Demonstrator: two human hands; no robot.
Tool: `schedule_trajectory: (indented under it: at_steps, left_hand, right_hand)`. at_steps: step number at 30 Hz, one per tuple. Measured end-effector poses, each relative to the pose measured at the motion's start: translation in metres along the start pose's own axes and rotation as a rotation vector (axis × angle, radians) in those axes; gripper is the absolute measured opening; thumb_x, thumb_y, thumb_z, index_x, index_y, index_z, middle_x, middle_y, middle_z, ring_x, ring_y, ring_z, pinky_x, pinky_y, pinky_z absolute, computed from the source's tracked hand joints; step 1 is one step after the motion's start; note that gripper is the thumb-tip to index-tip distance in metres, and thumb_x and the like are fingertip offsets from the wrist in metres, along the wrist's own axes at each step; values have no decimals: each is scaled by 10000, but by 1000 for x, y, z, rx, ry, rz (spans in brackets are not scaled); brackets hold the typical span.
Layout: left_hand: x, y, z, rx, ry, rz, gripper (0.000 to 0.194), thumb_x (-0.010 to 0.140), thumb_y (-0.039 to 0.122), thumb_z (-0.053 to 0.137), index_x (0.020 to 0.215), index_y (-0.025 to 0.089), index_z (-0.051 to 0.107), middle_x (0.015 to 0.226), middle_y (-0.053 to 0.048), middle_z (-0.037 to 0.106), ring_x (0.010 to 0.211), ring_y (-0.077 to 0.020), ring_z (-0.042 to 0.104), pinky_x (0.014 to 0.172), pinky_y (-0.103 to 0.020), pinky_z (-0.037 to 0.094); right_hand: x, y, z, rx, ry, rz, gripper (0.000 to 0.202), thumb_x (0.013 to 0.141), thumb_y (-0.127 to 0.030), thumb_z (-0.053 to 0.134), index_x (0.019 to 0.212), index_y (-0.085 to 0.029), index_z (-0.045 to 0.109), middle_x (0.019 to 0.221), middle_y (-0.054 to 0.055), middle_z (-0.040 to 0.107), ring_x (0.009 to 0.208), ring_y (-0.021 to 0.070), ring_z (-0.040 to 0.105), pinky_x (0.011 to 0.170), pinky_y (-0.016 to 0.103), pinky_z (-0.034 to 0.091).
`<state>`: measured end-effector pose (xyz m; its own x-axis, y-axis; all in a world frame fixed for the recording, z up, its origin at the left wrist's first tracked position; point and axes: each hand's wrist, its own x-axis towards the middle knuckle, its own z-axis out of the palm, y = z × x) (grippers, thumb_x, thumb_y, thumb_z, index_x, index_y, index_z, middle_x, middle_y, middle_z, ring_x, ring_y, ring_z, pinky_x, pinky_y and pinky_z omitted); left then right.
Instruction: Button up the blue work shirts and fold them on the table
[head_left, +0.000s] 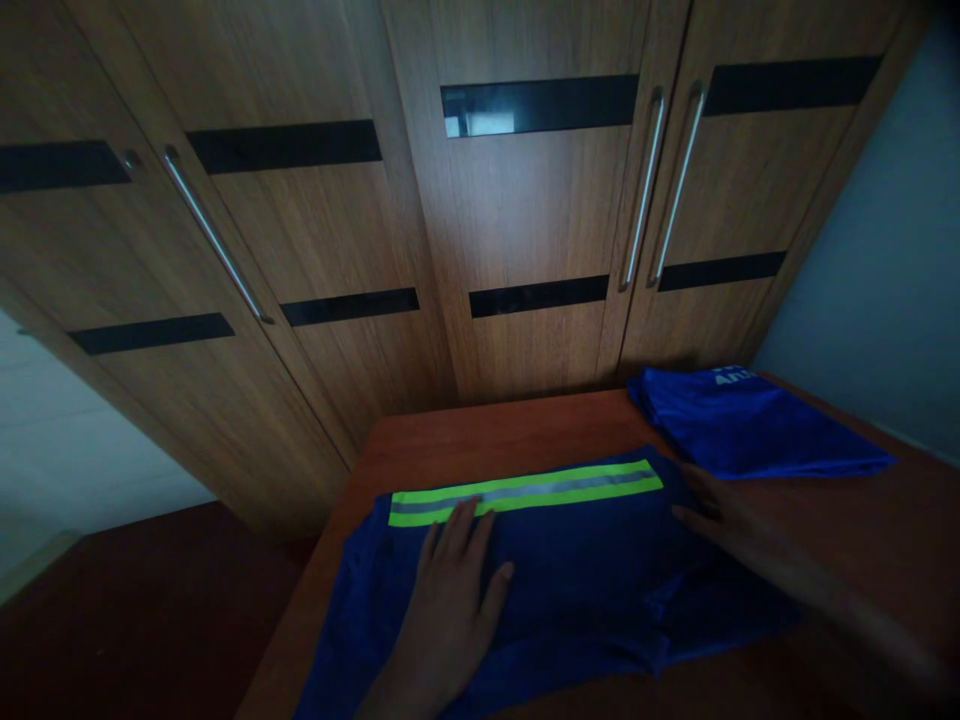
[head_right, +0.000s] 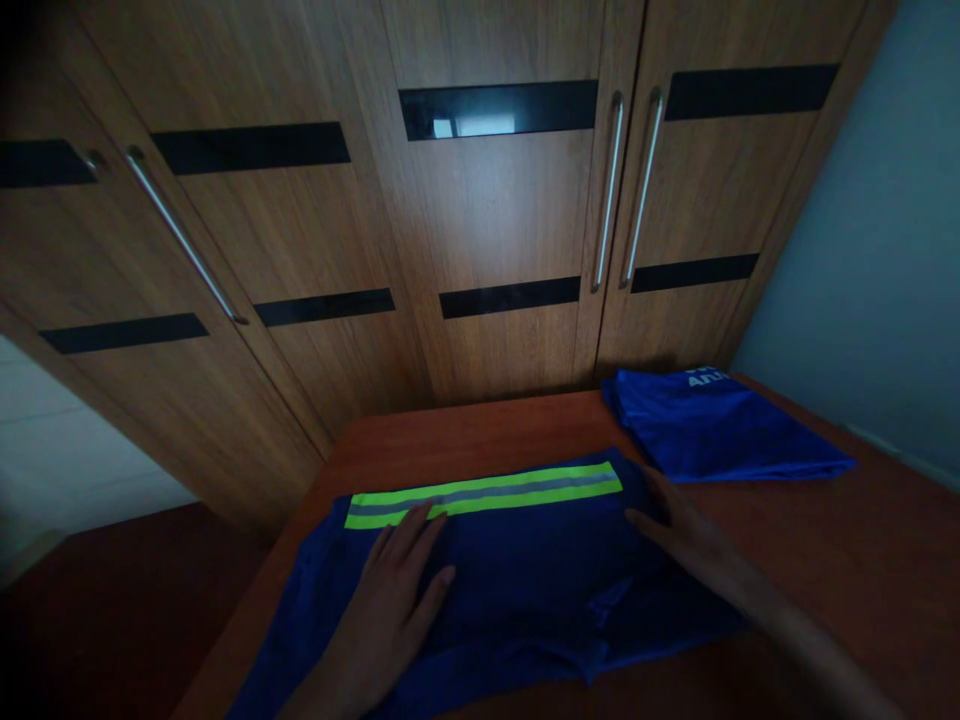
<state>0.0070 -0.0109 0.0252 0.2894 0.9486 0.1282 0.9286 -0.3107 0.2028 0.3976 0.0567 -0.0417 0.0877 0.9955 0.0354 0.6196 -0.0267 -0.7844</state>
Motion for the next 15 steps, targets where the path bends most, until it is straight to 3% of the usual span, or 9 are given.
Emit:
schedule_trajectory:
  at_steps: [3, 6, 10, 15]
  left_hand:
    - [3, 38, 2, -31, -16, 135, 556, 944, 481, 314, 1443, 236, 317, 1544, -73, 225, 1416, -276, 183, 1133, -532, 204]
    - [11, 61, 15, -34, -54, 159, 642, 901, 543, 372, 1444, 204, 325, 1544, -112, 202, 1417, -335, 134, 1125, -595, 149]
    - [15, 65, 37, -34, -95, 140, 673, 881, 534, 411, 1442, 171, 331, 1541, -160, 163, 1415, -363, 93, 1113, -630, 110]
    - [7, 59, 45, -93, -110, 158, 656, 887, 541, 401, 1455, 228, 299, 1558, -113, 120, 1423, -342, 55, 1121, -618, 87]
  right_hand:
    - [-7, -3, -19, 277, -68, 236, 906, 711, -539, 665, 1447, -190, 270, 1390, 159, 470, 1208, 314, 516, 974, 416, 478]
    - [-15, -18, -29, 441, -166, 405, 882, 692, -542, 687, 1423, -199, 331, 1298, 158, 563, 1123, 328, 583, 925, 433, 511]
    - [-28, -49, -28, 706, -389, 558, 621, 759, -568, 615, 1262, -211, 541, 1192, 117, 647, 1090, 295, 608, 929, 403, 512]
    - [-30, -64, -20, 958, -512, 654, 472, 780, -418, 670, 1168, -161, 590, 1084, 124, 698, 1066, 276, 626, 941, 381, 506]
